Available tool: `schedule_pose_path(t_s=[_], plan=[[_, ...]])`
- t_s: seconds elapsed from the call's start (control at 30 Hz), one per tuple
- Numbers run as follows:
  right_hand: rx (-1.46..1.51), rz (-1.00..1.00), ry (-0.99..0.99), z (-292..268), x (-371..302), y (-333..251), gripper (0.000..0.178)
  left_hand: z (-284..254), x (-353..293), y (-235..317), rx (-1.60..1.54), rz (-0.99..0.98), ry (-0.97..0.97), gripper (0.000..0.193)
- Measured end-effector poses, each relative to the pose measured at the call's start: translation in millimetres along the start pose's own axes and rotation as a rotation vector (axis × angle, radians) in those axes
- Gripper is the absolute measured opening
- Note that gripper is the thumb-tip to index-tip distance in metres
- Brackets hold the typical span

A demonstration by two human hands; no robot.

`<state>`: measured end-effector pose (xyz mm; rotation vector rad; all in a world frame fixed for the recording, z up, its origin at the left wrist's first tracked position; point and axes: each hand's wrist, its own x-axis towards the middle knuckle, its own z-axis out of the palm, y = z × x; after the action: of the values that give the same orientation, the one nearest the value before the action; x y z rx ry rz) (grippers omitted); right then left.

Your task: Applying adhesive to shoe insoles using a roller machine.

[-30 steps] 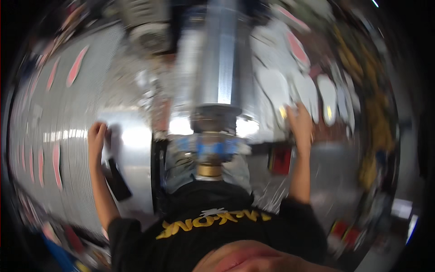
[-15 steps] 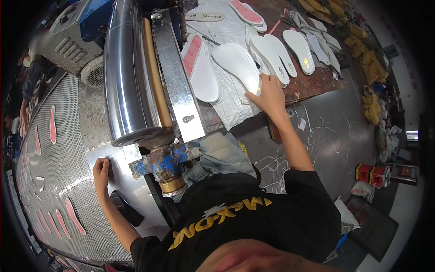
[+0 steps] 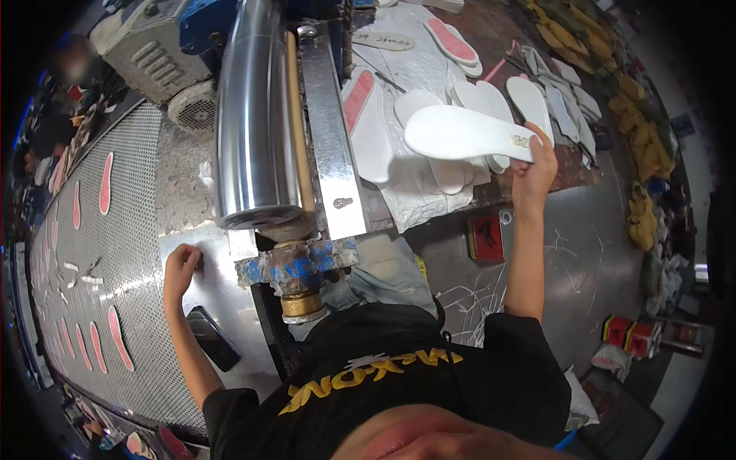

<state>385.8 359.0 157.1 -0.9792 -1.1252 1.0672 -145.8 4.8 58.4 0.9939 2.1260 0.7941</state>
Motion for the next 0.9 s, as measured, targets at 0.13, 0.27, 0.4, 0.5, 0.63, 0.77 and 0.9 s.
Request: schedule_pose_path(t_s=[0.13,0.27,0.4,0.5,0.63,0.77,0.9], plan=[[0.257,0.119,-0.114,41,19,-33,0.029,-9,7,97,0.055,0.367,0.067,0.027],[0.168,0.082,-0.282,118,26,-46,0.024,-13,11,204,-0.148,0.621,0.039,0.039],[0.193,0.067,-0.443,156,-11,-61,0.022,-17,11,262,-0.032,0.925,-0.048,0.054],[0.208,0.126,-0.561,167,-42,-70,0.025,-22,11,274,0.23,1.02,-0.025,0.067],[0.157,0.15,-0.764,180,-69,-74,0.028,-32,20,272,0.422,0.926,0.045,0.091],[0.12,0.11,-0.991,192,-71,-69,0.029,-57,31,259,0.516,0.889,0.055,0.086],[0.134,0.117,-1.085,184,-63,-57,0.03,-72,40,224,0.642,0.895,0.068,0.084]])
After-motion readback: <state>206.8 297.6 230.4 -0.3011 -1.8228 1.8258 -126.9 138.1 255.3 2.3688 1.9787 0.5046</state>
